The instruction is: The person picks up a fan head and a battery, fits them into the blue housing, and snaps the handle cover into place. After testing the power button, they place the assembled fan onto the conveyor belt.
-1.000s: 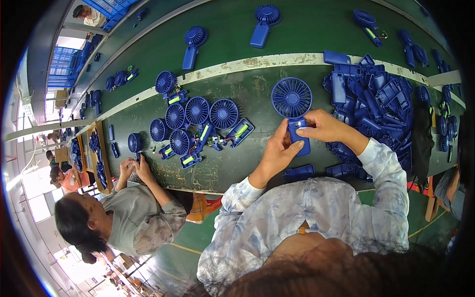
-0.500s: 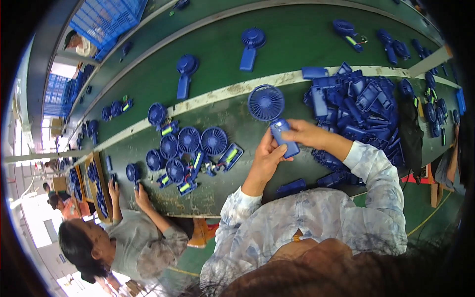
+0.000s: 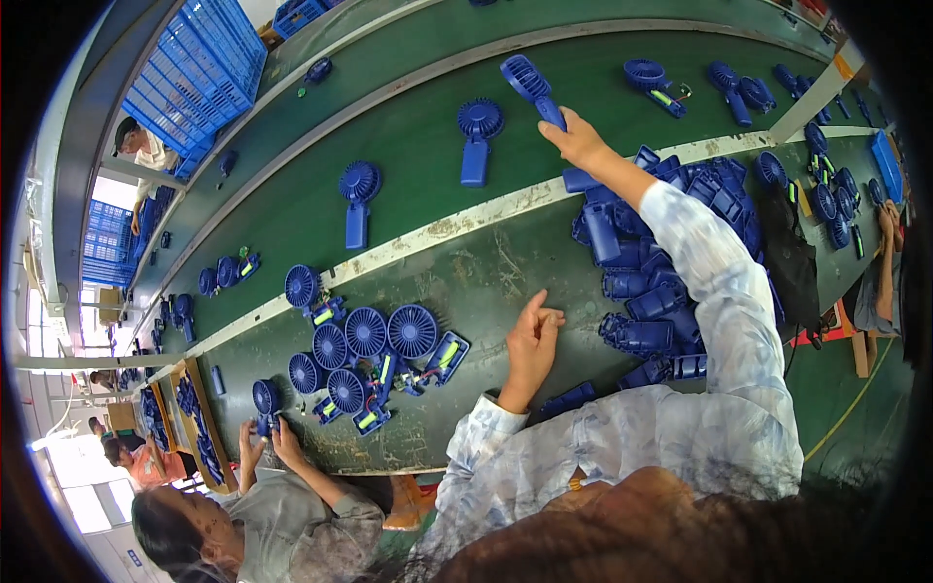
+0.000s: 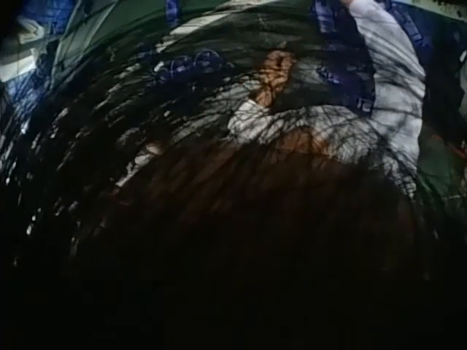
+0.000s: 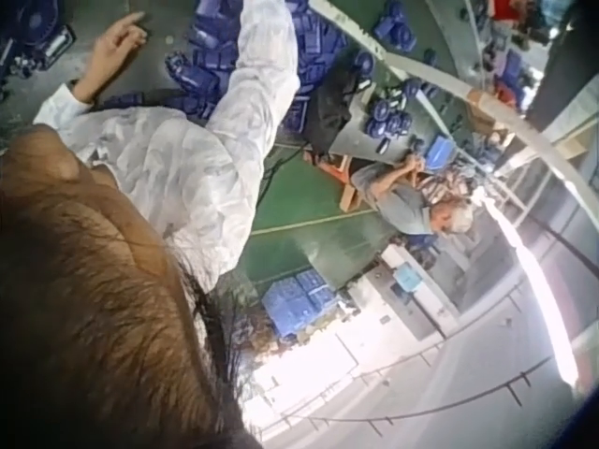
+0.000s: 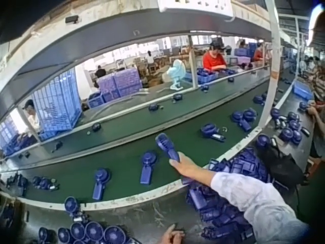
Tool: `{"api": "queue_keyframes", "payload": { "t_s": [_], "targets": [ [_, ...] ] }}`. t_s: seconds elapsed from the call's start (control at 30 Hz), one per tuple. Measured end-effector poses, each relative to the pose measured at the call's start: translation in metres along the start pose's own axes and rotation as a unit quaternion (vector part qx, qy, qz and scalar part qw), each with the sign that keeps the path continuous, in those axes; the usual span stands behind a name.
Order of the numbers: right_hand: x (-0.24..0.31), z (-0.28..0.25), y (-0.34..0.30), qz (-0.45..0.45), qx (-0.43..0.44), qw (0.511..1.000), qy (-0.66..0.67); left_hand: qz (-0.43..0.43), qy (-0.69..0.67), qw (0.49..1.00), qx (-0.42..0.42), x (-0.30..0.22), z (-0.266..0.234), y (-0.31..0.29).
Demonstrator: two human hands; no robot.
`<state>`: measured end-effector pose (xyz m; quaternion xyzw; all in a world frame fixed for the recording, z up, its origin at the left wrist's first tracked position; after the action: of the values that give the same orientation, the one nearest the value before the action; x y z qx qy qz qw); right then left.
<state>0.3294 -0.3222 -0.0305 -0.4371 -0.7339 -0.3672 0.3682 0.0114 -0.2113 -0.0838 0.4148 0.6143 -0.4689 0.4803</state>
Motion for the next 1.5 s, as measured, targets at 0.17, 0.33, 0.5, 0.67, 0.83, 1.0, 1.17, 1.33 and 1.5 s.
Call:
{"api": "queue_keyframes", "payload": {
  "t_s": [0.17,0.33,0.5,0.67,0.83,1.0,1.17,1.33,1.5],
  "targets": [
    [-0.037,-0.003,0.025,0.075,-0.015,0.955,-0.288,0.003,0.019,1.000,-0.025,0.004,-0.002,-0.001],
    [-0.019,0.014,0.016,0.045,0.071,0.916,-0.392,-0.029,0.023,0.997,-0.071,0.009,-0.002,-0.007],
    [-0.034,-0.011,0.018,-0.025,0.014,0.899,-0.437,0.024,0.060,0.996,-0.053,-0.004,0.002,-0.001],
    [-0.005,0.003,0.017,-0.283,-0.063,0.859,-0.422,0.053,0.065,0.995,-0.055,-0.017,0.003,0.001],
    [0.089,0.090,-0.037,-0.338,0.199,0.913,-0.114,0.060,0.033,0.995,-0.071,-0.018,-0.010,-0.005],
    [0.143,0.169,-0.123,-0.380,0.359,0.852,0.037,0.098,0.069,0.990,-0.079,-0.023,-0.008,-0.004],
    [0.176,0.230,-0.140,-0.247,0.427,0.863,-0.110,0.101,0.125,0.984,-0.075,-0.015,-0.004,-0.004],
    [0.171,0.251,-0.145,-0.231,0.457,0.855,-0.083,0.104,0.155,0.981,-0.060,0.007,0.003,-0.003],
    [0.150,0.224,-0.141,-0.166,0.374,0.912,0.021,-0.014,0.050,0.999,-0.008,-0.022,-0.018,-0.028]
  ]
}}
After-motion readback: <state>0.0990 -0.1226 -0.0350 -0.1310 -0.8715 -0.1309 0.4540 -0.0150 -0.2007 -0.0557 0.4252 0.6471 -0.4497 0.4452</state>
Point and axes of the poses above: each hand's wrist, its own y-axis towards the middle knuckle, its own z-axis out of the palm, x = y × z, the point moved 4 cm from there along y, towards the middle knuckle, and after that the axes turned 14 degrees about -z, right-handed, at the moved point
